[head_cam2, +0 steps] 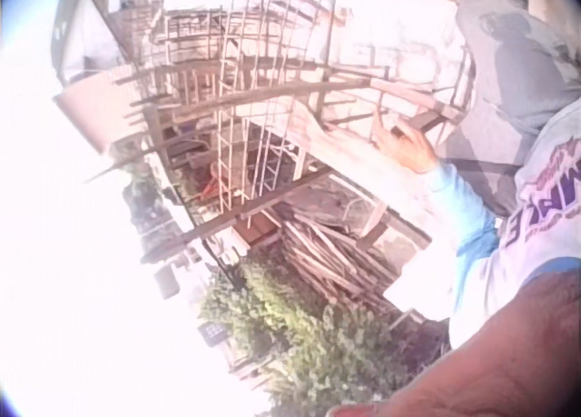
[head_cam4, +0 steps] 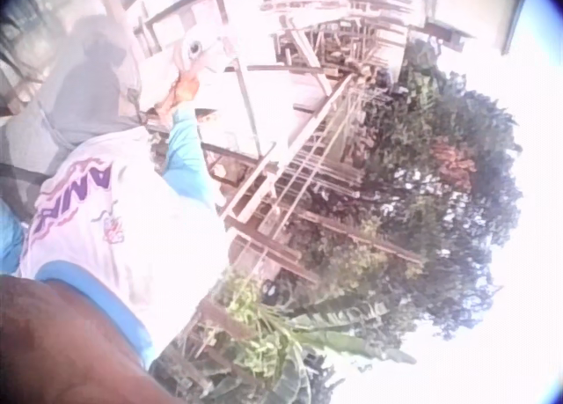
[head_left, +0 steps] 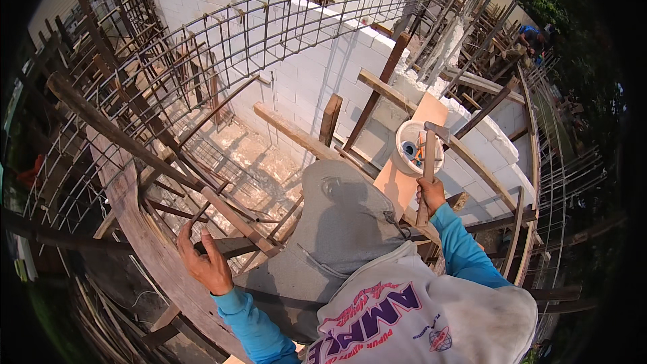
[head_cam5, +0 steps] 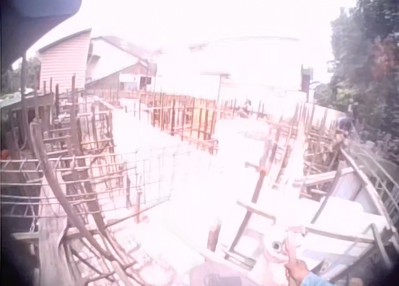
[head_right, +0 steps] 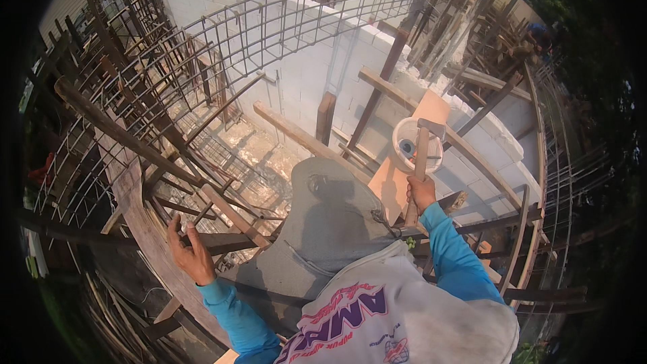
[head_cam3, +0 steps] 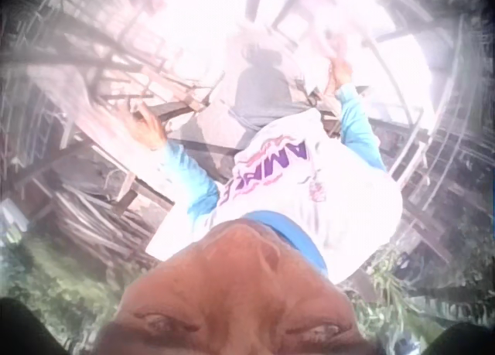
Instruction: The person hammers a nail into a wooden plank, retrieves more nails from a bucket, and then moves a long wooden beam to position it across a metal rebar structure.
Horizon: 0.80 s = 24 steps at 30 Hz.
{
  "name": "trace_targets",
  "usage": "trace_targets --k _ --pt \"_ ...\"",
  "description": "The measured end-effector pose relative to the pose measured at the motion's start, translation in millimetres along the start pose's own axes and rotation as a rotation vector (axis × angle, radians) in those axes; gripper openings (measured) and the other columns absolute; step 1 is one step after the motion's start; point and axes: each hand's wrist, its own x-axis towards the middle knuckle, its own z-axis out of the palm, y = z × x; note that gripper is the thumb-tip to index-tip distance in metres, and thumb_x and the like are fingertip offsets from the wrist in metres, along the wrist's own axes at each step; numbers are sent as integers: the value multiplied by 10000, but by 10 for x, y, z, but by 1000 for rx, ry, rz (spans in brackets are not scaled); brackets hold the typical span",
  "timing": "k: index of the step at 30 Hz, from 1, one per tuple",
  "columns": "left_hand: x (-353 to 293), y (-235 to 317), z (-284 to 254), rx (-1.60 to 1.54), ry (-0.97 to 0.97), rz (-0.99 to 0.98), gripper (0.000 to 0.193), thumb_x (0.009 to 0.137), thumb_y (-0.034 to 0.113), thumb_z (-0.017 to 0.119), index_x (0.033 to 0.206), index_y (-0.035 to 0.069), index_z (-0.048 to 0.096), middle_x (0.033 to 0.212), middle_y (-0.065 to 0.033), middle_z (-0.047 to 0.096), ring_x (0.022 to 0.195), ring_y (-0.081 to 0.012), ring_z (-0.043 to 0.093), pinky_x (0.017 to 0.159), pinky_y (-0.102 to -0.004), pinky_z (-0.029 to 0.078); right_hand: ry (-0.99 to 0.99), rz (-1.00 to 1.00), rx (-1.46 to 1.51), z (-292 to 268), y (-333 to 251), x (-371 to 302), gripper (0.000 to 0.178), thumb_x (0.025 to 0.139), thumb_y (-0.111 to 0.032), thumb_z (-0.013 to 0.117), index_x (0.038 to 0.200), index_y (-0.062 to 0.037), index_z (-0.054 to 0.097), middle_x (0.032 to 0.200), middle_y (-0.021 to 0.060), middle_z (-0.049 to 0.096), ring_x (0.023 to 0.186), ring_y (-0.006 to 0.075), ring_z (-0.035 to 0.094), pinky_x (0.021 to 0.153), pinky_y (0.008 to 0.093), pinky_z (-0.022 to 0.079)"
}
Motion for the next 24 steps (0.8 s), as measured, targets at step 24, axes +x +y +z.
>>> trace_targets --k 24 --pt "126 30 294 185 211 31 217 720 -49 521 900 25 616 917 -122 612 856 -283 580 761 -359 458 220 308 -183 -820 955 2179 804 804 -651 437 1270 2 388 948 165 594 882 268 581 780 329 444"
